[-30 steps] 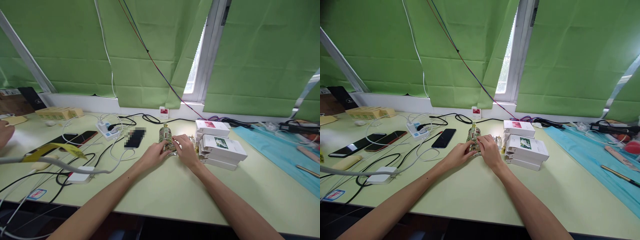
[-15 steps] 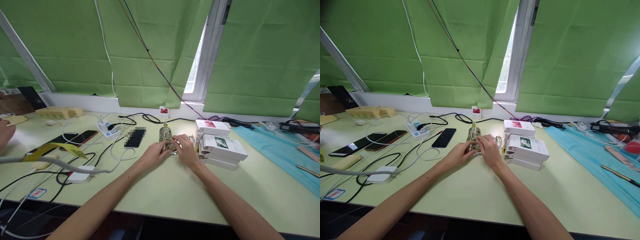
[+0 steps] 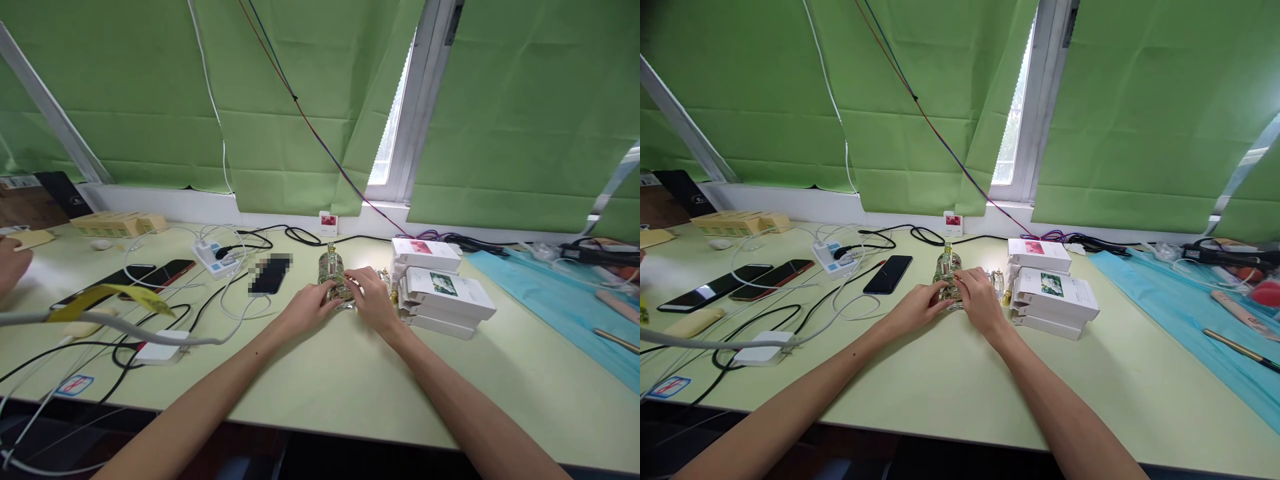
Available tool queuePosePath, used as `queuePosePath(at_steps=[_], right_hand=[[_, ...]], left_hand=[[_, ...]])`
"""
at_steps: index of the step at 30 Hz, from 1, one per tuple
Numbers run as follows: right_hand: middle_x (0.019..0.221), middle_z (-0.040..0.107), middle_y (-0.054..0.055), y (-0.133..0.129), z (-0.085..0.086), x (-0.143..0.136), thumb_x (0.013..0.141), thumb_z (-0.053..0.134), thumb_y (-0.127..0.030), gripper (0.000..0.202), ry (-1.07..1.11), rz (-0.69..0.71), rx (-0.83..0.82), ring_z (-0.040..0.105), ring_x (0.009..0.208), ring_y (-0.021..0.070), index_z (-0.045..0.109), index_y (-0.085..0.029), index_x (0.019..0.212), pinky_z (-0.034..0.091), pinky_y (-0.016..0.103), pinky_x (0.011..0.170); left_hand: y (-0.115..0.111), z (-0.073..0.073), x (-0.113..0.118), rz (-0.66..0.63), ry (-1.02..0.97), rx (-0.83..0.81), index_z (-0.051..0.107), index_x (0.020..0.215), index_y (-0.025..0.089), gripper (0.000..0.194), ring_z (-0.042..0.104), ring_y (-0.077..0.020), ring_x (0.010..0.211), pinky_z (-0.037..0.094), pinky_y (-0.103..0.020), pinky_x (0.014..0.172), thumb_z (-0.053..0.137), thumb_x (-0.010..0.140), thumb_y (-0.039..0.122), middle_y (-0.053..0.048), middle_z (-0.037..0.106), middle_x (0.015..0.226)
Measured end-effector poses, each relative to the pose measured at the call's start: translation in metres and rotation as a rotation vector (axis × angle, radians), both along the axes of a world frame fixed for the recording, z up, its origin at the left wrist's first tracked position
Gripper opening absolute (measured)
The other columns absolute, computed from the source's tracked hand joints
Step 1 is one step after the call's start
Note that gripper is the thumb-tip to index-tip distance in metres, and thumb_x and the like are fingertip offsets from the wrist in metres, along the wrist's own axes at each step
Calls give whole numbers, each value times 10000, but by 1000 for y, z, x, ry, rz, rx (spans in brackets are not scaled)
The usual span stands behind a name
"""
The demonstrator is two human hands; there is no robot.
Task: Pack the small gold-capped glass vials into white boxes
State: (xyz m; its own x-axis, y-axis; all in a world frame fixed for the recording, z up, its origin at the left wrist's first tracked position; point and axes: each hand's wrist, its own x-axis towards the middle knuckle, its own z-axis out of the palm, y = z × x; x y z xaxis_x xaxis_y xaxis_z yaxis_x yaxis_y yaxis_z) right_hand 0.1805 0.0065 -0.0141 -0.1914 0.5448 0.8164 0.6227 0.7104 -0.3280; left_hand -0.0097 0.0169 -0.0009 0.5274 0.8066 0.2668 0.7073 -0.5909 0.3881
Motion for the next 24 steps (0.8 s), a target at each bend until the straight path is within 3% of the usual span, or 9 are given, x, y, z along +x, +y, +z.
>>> queuePosePath(at_steps=[24], right_hand=[[926, 711, 65, 0, 0, 0, 980, 524, -154, 163, 23, -7, 20, 616, 881, 236, 656, -233, 1034, 526, 384, 770]], left_hand=[[0, 1, -1, 17, 30, -38, 614, 1038, 199, 313, 621, -211, 642, 335, -279, 563, 524, 945, 484, -25, 684, 732]])
